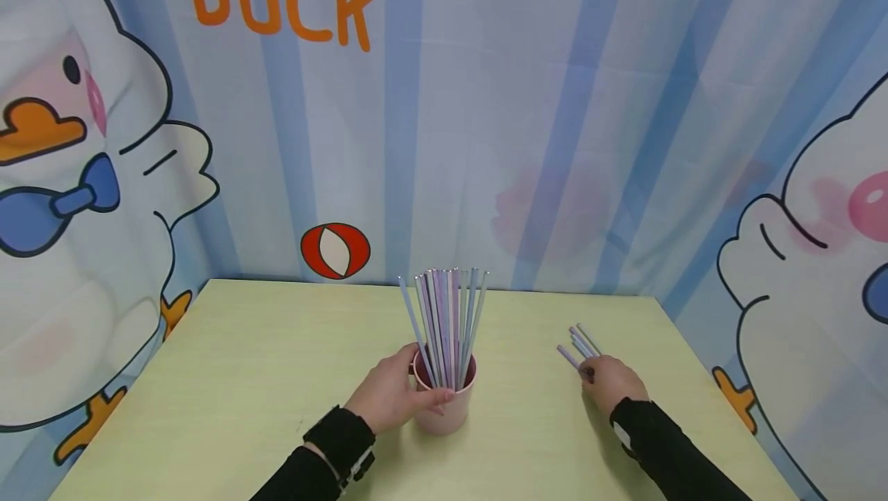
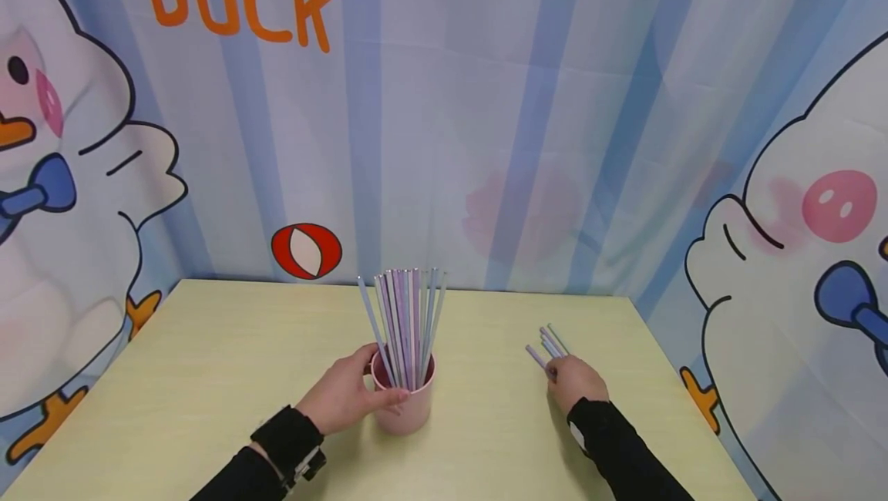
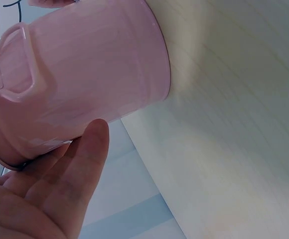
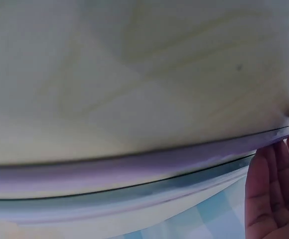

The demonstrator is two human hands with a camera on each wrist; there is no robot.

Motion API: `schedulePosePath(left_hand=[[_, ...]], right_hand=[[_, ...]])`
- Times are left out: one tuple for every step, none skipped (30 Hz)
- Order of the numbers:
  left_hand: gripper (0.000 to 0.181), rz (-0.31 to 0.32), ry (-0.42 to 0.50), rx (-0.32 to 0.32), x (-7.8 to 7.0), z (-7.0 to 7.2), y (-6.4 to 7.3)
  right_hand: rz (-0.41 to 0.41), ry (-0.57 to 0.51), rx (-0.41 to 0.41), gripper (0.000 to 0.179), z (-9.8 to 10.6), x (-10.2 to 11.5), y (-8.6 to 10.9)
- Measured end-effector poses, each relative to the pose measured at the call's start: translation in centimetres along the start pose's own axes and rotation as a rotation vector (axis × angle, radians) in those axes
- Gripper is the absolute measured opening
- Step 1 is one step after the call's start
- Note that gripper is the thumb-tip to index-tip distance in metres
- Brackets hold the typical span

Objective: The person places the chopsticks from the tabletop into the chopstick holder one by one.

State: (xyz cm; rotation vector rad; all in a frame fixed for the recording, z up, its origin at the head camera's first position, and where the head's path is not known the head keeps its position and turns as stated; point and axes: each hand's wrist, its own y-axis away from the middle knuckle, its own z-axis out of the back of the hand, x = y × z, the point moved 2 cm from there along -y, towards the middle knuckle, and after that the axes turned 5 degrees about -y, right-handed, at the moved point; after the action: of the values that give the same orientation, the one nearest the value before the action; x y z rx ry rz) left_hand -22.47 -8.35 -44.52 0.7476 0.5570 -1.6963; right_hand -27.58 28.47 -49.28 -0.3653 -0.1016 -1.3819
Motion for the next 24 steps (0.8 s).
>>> schedulePosePath(left_hand=[[0.096, -0.002, 0.001, 0.0, 0.0, 0.0, 0.0], [0.096, -0.001, 0.002, 0.001, 0.0, 0.0, 0.0], [0.096, -0.002, 0.003, 0.001, 0.0, 0.0, 0.0], [0.096, 0.001, 0.003, 0.002, 0.0, 0.0, 0.0], [0.096, -0.001, 0.004, 0.002, 0.0, 0.0, 0.0], [0.096, -0.001, 0.004, 0.002, 0.0, 0.0, 0.0], [0.095, -0.005, 0.004, 0.002, 0.0, 0.0, 0.0], [0.095, -0.007, 0.004, 0.002, 0.0, 0.0, 0.0], [0.094, -0.009, 0.004, 0.001, 0.0, 0.0, 0.0], [0.094, -0.01, 0.005, 0.002, 0.0, 0.0, 0.0], [0.094, -0.012, 0.005, 0.002, 0.1, 0.0, 0.0], [0.094, -0.014, 0.006, 0.002, 0.1, 0.0, -0.1], [0.094, -0.015, 0.006, 0.001, 0.1, 0.0, -0.1], [0.094, -0.016, 0.006, 0.001, 0.1, 0.0, -0.1], [0.094, -0.016, 0.005, 0.0, 0.1, 0.0, -0.1], [0.094, -0.017, 0.005, 0.0, 0.1, 0.0, -0.1], [0.094, -0.019, 0.004, 0.0, 0.1, 0.0, -0.1], [0.094, -0.02, 0.004, -0.001, 0.2, 0.0, -0.1], [0.094, -0.021, 0.004, -0.002, 0.2, 0.0, -0.1], [0.095, -0.022, 0.004, -0.001, 0.2, 0.0, -0.1], [0.095, -0.024, 0.003, -0.002, 0.2, 0.0, -0.1], [0.094, -0.027, 0.001, -0.003, 0.2, 0.0, -0.1], [0.094, -0.029, 0.001, -0.003, 0.2, 0.0, -0.1], [0.094, -0.031, 0.0, -0.004, 0.2, 0.0, -0.1]], right_hand=[[0.0, -0.003, 0.004, 0.009, 0.0, 0.1, 0.0], [-0.001, -0.005, 0.008, 0.01, 0.0, 0.2, 0.0], [-0.001, -0.008, 0.012, 0.011, 0.1, 0.3, 0.0], [-0.001, -0.014, 0.017, 0.013, 0.1, 0.4, -0.1], [0.0, -0.019, 0.022, 0.014, 0.1, 0.5, -0.1], [0.0, -0.026, 0.029, 0.016, 0.2, 0.6, 0.0], [0.002, -0.034, 0.036, 0.018, 0.2, 0.7, -0.1], [0.007, -0.037, 0.04, 0.019, 0.3, 0.8, 0.0], [0.01, -0.039, 0.046, 0.02, 0.3, 0.9, -0.1], [0.014, -0.04, 0.051, 0.022, 0.3, 1.0, -0.1], [0.016, -0.038, 0.057, 0.022, 0.4, 1.1, -0.1], [0.015, -0.04, 0.058, 0.023, 0.4, 1.2, -0.2], [0.015, -0.04, 0.058, 0.024, 0.5, 1.3, -0.2], [0.016, -0.041, 0.057, 0.026, 0.7, 1.5, -0.3], [0.017, -0.047, 0.055, 0.027, 0.9, 1.8, -0.4], [0.021, -0.056, 0.05, 0.03, 1.2, 2.0, -0.5], [0.022, -0.073, 0.043, 0.032, 1.6, 2.4, -0.6], [0.024, -0.09, 0.035, 0.034, 1.9, 2.7, -0.7], [0.029, -0.11, 0.029, 0.036, 2.3, 3.1, -0.8], [0.033, -0.135, 0.025, 0.038, 2.8, 3.5, -1.0], [0.039, -0.157, 0.02, 0.039, 3.2, 3.9, -1.1], [0.039, -0.183, 0.017, 0.04, 3.6, 4.3, -1.2], [0.038, -0.208, 0.014, 0.04, 4.0, 4.7, -1.4], [0.039, -0.232, 0.01, 0.041, 4.4, 5.2, -1.5]])
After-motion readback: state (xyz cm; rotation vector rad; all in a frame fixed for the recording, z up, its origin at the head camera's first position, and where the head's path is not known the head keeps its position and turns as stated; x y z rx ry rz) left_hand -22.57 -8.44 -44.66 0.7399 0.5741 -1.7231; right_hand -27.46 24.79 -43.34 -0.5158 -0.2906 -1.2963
